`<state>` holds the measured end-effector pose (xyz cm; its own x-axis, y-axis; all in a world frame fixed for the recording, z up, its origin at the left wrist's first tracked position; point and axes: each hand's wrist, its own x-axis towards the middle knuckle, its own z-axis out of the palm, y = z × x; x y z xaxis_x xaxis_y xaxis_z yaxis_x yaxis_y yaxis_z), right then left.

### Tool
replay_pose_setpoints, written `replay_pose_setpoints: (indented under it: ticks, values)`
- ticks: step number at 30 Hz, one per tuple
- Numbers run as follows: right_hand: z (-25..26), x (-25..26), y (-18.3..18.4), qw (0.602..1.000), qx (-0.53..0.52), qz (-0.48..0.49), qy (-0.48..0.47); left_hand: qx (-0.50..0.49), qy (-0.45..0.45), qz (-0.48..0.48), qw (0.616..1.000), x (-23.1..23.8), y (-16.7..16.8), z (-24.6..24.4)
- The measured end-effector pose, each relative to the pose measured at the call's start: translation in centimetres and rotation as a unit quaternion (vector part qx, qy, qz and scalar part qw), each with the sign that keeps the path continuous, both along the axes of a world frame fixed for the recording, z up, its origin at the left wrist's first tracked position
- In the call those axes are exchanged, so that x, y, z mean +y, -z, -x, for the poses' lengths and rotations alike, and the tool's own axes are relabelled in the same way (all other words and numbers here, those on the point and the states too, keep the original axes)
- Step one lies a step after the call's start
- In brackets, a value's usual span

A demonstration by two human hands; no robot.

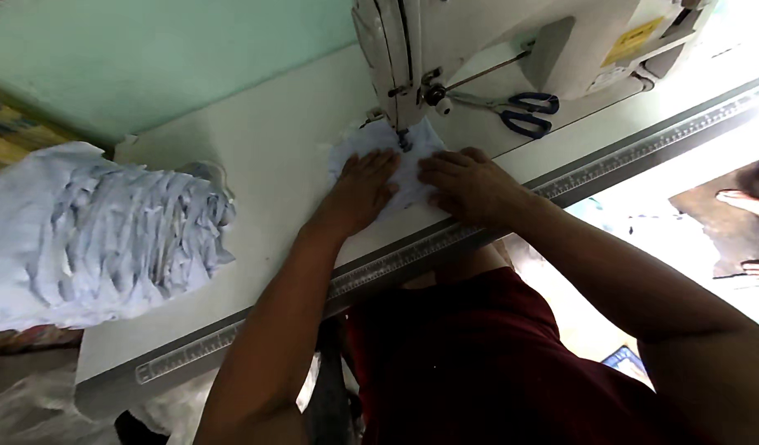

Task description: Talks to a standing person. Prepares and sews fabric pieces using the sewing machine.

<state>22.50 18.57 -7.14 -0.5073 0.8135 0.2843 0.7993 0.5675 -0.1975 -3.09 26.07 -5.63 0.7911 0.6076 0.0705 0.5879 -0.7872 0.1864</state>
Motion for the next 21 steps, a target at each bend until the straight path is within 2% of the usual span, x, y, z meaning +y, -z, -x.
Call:
replay_pose_setpoints:
  ticks: [5,12,21]
  values:
    - [0.6,-0.1,-0.5,1.0,-0.007,0.009,0.021,-0.014,-0.003,0.007,1.0,0.3,0.1,0.0]
    - [5.9,-1.6,0.3,0.999,0.027,-0.005,-0.015,-0.041,0.001,0.02,0.999,0.3,-0.5,0.2]
    - [5.3,-1.2,0.6,0.999,0.03,-0.008,-0.015,-0.014,-0.025,-0.008,1.0,0.0,-0.5,-0.5]
